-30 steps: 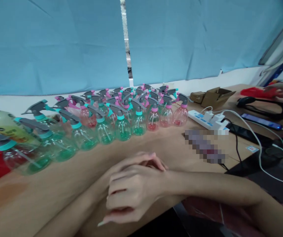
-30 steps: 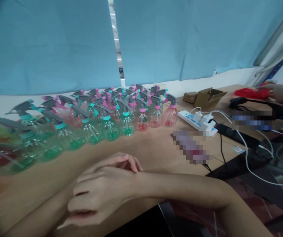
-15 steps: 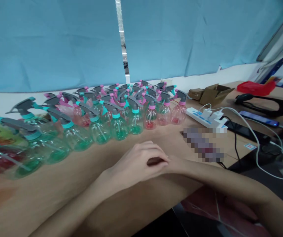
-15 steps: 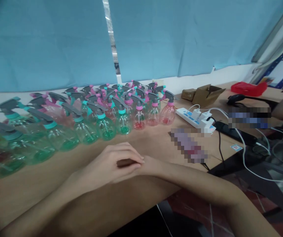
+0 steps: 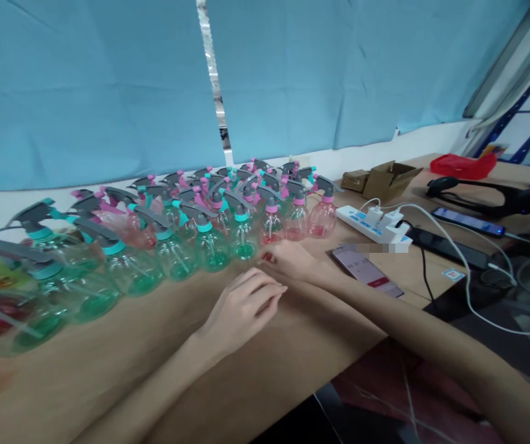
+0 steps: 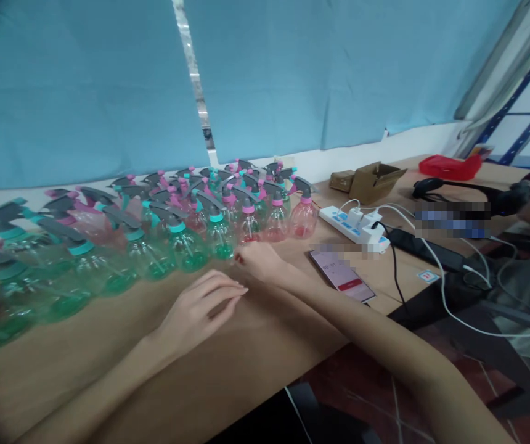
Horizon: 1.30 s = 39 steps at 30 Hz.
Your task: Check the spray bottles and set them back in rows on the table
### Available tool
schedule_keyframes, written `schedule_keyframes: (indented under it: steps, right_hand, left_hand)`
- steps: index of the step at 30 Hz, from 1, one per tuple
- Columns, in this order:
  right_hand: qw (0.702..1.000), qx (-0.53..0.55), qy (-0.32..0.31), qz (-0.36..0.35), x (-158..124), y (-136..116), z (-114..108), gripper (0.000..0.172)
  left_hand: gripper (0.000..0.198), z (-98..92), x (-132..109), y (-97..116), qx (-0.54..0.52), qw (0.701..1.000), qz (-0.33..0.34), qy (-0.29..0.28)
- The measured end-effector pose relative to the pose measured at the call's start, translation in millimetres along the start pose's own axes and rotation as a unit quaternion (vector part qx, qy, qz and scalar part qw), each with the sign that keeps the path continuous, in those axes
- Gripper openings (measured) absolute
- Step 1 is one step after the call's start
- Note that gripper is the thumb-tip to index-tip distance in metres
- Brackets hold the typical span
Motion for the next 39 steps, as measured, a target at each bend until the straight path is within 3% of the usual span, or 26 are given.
schedule_keyframes:
  steps: [3,7,13,20,25,29,33,37,39]
  right_hand:
    - [0.996,-0.066,0.049,0.028,18,6,-9,0.018]
    - [0.969,-0.185,0.130,0.095,24,14,-16,0.045]
    - [0.963,-0.199,0.114,0.145,37,7,1,0.074]
    - [0.954,-0.202,0.141,0.171,53,11,14,0.077]
    - [0.950,-0.212,0.134,0.187,54,10,12,0.064]
    - [0.946,-0.234,0.135,0.177,40,3,1,0.065]
    - [0.945,-0.267,0.124,0.140,8,-6,-15,0.066]
    - [0.952,-0.279,0.079,0.098,-38,-22,-26,0.068]
    - [0.959,-0.273,0.046,0.069,-60,-33,-30,0.065]
  left_hand:
    - [0.019,11.9,-24,-9,0.000,1.000,-0.026,-0.003]
    - [0.018,22.6,-48,-18,-0.003,0.998,-0.054,-0.012]
    - [0.019,25.5,-60,-22,-0.012,0.996,-0.088,-0.010]
    - [0.018,27.0,-62,-21,-0.035,0.995,-0.096,-0.007]
    - [0.016,26.1,-62,-22,-0.056,0.992,-0.109,0.022]
    - [0.014,21.6,-56,-20,-0.060,0.987,-0.130,0.067]
    - [0.017,27.9,-46,-26,-0.044,0.971,-0.215,0.097]
    - [0.075,48.7,-38,-34,-0.066,0.950,-0.293,0.087]
    - [0.087,57.5,-36,-32,-0.102,0.947,-0.297,0.076]
Point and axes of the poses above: each hand's wrist, its own x-axis towards the middle knuckle, its own z-axis out of the palm, y = z × x, the point moved 3 cm from there along x, towards the middle knuckle, and after that the axes turned 11 degrees about z, right-handed, at the moved point
